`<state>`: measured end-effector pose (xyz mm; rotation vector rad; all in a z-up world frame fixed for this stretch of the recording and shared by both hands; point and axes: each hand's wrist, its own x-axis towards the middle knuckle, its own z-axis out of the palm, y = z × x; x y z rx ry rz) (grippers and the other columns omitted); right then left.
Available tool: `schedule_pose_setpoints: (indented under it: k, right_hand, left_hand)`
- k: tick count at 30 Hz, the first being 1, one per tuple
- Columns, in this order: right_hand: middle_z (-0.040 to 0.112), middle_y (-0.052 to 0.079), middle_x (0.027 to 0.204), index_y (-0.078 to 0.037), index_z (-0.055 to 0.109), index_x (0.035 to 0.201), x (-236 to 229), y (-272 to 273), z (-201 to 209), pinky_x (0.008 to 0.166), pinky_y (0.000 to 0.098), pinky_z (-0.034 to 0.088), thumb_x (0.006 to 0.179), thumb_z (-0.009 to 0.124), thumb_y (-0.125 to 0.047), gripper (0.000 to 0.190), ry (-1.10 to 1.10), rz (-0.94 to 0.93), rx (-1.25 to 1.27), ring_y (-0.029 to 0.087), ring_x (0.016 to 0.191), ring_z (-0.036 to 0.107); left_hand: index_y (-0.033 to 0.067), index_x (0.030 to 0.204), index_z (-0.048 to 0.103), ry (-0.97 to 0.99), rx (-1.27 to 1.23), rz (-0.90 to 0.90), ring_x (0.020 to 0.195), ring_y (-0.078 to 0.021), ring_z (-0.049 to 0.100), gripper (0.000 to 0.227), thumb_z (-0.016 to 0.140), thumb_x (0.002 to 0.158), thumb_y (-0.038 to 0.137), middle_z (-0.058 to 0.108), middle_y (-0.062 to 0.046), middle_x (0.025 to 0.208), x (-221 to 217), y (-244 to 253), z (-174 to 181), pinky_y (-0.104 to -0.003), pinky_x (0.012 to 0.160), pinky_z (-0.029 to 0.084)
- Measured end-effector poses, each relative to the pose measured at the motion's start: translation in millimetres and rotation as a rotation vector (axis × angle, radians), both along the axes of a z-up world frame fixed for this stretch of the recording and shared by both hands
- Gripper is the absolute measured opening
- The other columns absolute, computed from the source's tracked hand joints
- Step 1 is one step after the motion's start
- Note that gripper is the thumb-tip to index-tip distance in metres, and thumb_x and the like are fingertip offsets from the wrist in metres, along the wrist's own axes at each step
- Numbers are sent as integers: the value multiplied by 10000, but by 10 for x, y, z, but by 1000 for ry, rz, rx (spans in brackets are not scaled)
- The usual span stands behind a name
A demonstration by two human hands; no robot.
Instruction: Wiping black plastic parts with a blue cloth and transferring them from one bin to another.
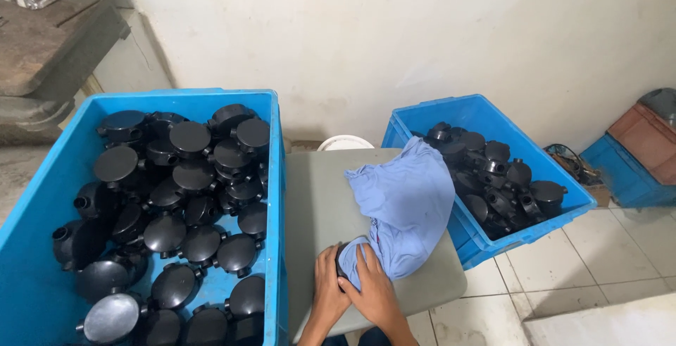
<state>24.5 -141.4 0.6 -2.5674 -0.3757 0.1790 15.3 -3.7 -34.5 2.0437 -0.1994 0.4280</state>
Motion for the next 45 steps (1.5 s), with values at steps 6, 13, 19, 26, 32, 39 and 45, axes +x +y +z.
schedule_pose_setpoints:
  k: [6, 13, 19, 26, 32, 39, 45]
  right_hand:
    - [158, 62, 1704, -79, 180, 1602, 13, -27, 229, 1228, 413, 276, 866, 728, -502, 1011, 148, -61, 97, 248, 1554, 221]
    - [399, 74, 1588, -60, 416, 1508, 22, -106, 83, 1165, 384, 370, 804, 770, -309, 826, -57, 16, 271, 254, 1464, 418]
    - [252, 134, 1678, -70, 384, 1561, 55, -297, -192, 1255, 474, 180, 975, 670, -153, 657, -85, 222, 414, 304, 1574, 147]
    - [203, 182, 1674, -44, 340, 1567, -239, -224, -425, 1198, 501, 311, 993, 476, -51, 589, -233, 31, 198, 379, 1543, 185]
    - [400, 151, 1573, -43, 447, 1504, -249, -242, -705, 1098, 476, 420, 957, 660, -326, 651, -294, -268, 210, 344, 1416, 419]
    - [424, 79, 1592, -80, 404, 1543, -212, -360, -474, 1197, 422, 381, 973, 565, -306, 634, 34, -552, 602, 267, 1463, 414]
    - [143, 153, 1703, -96, 276, 1599, -262, -276, -511, 1218, 536, 267, 1037, 438, -294, 618, -205, -315, 333, 354, 1572, 132]
  left_hand:
    - [60, 1555, 319, 8, -88, 34, 1332, -360, 455, 754, 616, 922, 344, 459, -180, 1458, -51, -27, 41, -528, 1112, 375]
    - [100, 1561, 348, 44, -46, 0, 1271, -347, 477, 822, 700, 844, 298, 445, -156, 1312, -82, -22, 139, -513, 1075, 409]
    - [119, 1582, 281, 166, -83, -153, 1486, -329, 345, 946, 784, 808, 326, 333, -157, 1608, -76, -4, 249, -476, 1183, 319]
    - [113, 1551, 325, 130, 113, -131, 1470, -326, 332, 856, 740, 826, 296, 300, -134, 1626, -117, -33, 154, -499, 1164, 287]
    - [61, 1427, 369, 86, 121, -161, 1426, -353, 383, 795, 794, 837, 381, 296, -157, 1641, -106, -4, 210, -493, 1135, 326]
    - [141, 1503, 426, 190, -22, -294, 1466, -312, 343, 674, 696, 902, 284, 347, -99, 1622, -146, 67, 501, -506, 1155, 358]
    - [113, 1409, 578, 96, -119, -184, 1275, -246, 537, 513, 694, 953, 317, 618, -73, 1394, -115, 36, 303, -402, 1067, 435]
